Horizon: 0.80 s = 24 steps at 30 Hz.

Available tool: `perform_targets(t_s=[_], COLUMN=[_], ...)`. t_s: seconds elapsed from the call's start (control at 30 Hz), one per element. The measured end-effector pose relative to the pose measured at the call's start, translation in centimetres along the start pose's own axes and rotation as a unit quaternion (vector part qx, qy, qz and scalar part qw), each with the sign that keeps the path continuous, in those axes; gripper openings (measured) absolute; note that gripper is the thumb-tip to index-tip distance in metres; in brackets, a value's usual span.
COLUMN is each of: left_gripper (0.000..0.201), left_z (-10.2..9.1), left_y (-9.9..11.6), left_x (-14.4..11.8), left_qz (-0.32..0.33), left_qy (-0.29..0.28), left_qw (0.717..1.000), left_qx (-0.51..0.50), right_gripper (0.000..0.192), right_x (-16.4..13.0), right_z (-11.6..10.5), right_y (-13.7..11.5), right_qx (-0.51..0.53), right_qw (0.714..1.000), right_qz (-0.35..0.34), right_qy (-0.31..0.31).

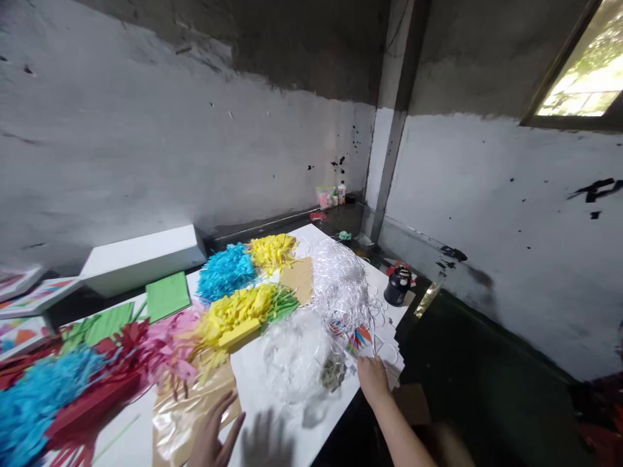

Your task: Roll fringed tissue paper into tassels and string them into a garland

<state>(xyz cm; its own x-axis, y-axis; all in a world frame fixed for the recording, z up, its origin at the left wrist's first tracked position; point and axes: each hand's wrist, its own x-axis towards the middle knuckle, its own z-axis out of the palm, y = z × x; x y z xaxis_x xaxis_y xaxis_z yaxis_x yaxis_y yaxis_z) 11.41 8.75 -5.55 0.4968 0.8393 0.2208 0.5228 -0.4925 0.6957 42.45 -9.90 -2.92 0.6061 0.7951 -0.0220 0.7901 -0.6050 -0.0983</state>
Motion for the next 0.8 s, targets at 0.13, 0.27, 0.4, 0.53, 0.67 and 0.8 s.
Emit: perform_targets(t_s=[0.13, 0.27, 0.4, 0.53, 0.67, 0.8], left_gripper=[0.045, 0.044, 0.045, 0.065, 0.031, 0.030], left_z=[0.9, -1.2, -5.0, -9.3, -12.5, -16.0], left_y=[1.1, 2.4, 6.1, 10.9, 11.7, 8.1], left_x=[-0.6, -0.1, 0.2, -0.5, -1.3, -3.2], left_qz=[0.013, 0.008, 0.047, 0.102, 0.053, -0.086], left_qy=[-0.049, -0.037, -0.005, -0.091, -0.203, -0.141], left_qw=[0.998, 0.997, 0.996, 0.982, 0.959, 0.941], left_qx=[-0.035, -0.062, -0.081, -0.128, -0.190, -0.296], right_gripper=[0.036, 0.036, 0.031, 0.024, 0.019, 0.059], right_x=[-1.0, -2.2, -3.7, -5.2, -5.6, -3.8], right_z=[-7.1, -16.8, -23.5, -23.9, -21.7, -17.8], right_y=[1.7, 2.7, -0.9, -10.5, -18.3, -19.8], right_qx=[-0.050, -0.122, -0.122, -0.124, 0.018, 0.341], right_qw=[0.998, 0.991, 0.990, 0.949, 0.869, 0.858], right_qz=[0.014, -0.007, -0.074, -0.285, -0.470, -0.301], right_qy=[0.030, 0.061, 0.020, 0.050, 0.155, 0.238])
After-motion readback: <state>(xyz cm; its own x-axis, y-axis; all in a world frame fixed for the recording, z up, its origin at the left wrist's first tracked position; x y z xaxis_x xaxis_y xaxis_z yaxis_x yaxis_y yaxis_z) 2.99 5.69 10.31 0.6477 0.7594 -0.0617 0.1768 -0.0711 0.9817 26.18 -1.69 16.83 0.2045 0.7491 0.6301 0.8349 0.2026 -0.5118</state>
